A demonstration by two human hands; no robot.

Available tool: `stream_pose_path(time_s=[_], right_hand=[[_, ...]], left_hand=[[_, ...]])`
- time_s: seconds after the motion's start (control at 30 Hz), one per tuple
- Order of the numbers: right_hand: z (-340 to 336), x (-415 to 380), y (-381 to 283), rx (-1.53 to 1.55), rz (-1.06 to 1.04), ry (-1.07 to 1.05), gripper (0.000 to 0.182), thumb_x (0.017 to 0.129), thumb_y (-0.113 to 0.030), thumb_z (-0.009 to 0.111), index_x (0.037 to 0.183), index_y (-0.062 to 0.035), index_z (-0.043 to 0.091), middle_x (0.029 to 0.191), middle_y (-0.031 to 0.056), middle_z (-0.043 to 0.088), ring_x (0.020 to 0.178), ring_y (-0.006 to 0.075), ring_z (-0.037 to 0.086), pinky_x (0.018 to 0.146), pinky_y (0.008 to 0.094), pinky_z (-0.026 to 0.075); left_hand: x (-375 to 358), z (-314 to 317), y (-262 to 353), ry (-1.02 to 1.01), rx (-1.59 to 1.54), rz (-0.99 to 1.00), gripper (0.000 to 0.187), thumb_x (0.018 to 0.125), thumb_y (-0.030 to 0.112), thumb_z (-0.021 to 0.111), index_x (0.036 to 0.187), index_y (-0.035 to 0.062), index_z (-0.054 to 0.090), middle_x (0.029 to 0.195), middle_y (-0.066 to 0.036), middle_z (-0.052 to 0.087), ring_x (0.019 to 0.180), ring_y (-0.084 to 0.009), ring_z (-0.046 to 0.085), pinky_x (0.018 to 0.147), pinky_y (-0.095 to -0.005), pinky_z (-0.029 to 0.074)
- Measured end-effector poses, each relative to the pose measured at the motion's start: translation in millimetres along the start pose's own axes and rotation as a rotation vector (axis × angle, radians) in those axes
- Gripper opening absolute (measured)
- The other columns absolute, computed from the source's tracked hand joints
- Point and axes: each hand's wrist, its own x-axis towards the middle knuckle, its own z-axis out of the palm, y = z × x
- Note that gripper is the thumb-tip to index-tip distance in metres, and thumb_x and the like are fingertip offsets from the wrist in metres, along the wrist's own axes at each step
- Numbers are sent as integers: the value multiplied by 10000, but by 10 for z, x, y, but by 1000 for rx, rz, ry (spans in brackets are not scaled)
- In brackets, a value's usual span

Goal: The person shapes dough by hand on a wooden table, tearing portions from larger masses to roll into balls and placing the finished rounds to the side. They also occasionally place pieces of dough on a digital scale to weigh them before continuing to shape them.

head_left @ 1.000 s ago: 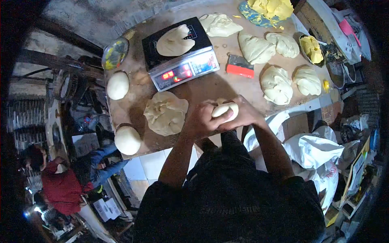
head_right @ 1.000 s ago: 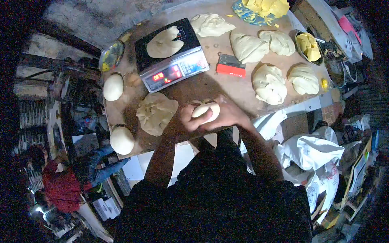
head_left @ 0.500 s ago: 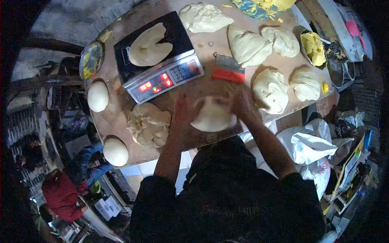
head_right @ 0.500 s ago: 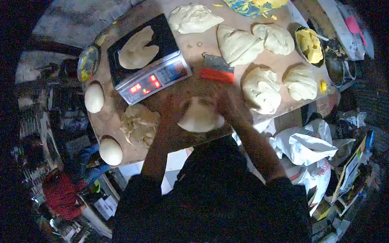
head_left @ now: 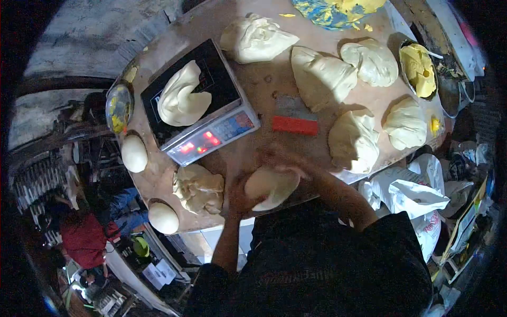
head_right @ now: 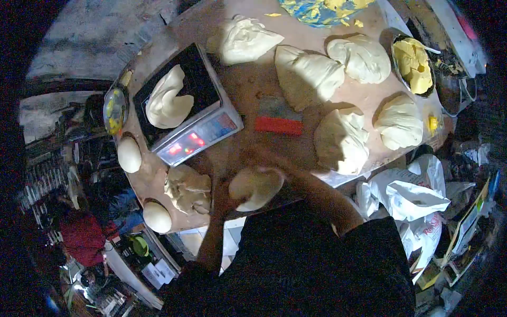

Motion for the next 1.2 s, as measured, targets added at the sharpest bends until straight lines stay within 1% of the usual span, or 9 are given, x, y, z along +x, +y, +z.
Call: stream_pose_path(time_s=[0.13, 0.27, 0.4, 0.47, 0.63, 0.93, 1.0, 1.07, 1.2], right_hand=[[237, -414, 616, 548, -100, 697, 505, 1035, -264, 443, 1467, -24, 343, 1520, 205, 336, 1417, 302, 313, 1106, 435, 332], [766, -1063, 409, 369, -207, 525, 570, 1024, -250, 478, 1511, -47, 263, 1539, 175, 306, 1441, 259, 268, 1075, 408, 383], [916, -237, 607, 332, -285, 767, 570, 949, -384, 626, 1416, -108, 452, 1151, 153, 635, 943, 222, 647, 735, 406, 526], [755, -292, 472, 289, -63, 492, 562, 940, -427, 620, 1376, -94, 497, 1127, 166, 647, 932, 253, 653, 749, 410, 529], [1400, -965, 82, -29, -82, 270, 449, 930, -452, 609, 1169, -78, 681, 1062, 157, 703, 1039, 326, 645, 937, 467, 477], [1019, -522, 790, -397, -27, 600, 429, 990, -403, 484, 1061, -27, 677, 1020, 196, 655, 880, 331, 608, 817, 473, 474], [1001, -869, 650, -718, -136, 360, 440, 1016, -385, 446, 1128, -10, 646, 1033, 186, 657, 924, 301, 596, 827, 451, 466], [1214, -869, 462, -9, 309, 200, 515, 1031, -441, 407, 1194, 3, 610, 1073, 175, 658, 984, 282, 577, 882, 450, 452], [1577, -427, 779, 18, 263, 551, 487, 1000, -483, 465, 1181, -59, 622, 1117, 231, 644, 951, 339, 632, 785, 521, 486]], left_hand=[[450, -588, -259, 27, 413, 213, 863, 652, 557, 812, 1291, 31, 567, 1322, -185, 559, 1236, -356, 517, 1056, -479, 405], [868, -442, 197, -248, 349, 529, 882, 654, 546, 811, 1317, 28, 546, 1358, -173, 538, 1264, -340, 498, 1065, -476, 401], [834, -56, 212, -304, -110, 181, 1004, 534, 564, 883, 1338, 72, 539, 1392, -171, 531, 1291, -319, 490, 1085, -423, 396], [812, -290, 338, -591, 184, -397, 997, 490, 506, 920, 1310, 70, 558, 1329, -186, 574, 1236, -329, 539, 1042, -419, 436], [-455, -444, 132, -284, 174, -297, 976, 574, 529, 866, 1350, 62, 504, 1311, -205, 574, 1233, -357, 535, 1046, -439, 428], [-876, -534, -441, 239, 177, -208, 940, 762, 580, 745, 1441, 43, 381, 1273, -249, 576, 1225, -420, 524, 1057, -484, 407], [-1018, -561, -226, 184, -210, -193, 785, 850, 491, 703, 1358, -40, 426, 1272, -254, 574, 1150, -394, 575, 976, -443, 475], [-779, -550, -91, 237, -253, -172, 785, 836, 477, 718, 1357, -33, 428, 1270, -246, 575, 1145, -386, 578, 975, -444, 476], [-423, -431, 85, 317, -419, -172, 794, 783, 420, 781, 1356, -7, 435, 1261, -215, 579, 1124, -352, 586, 975, -448, 482]])
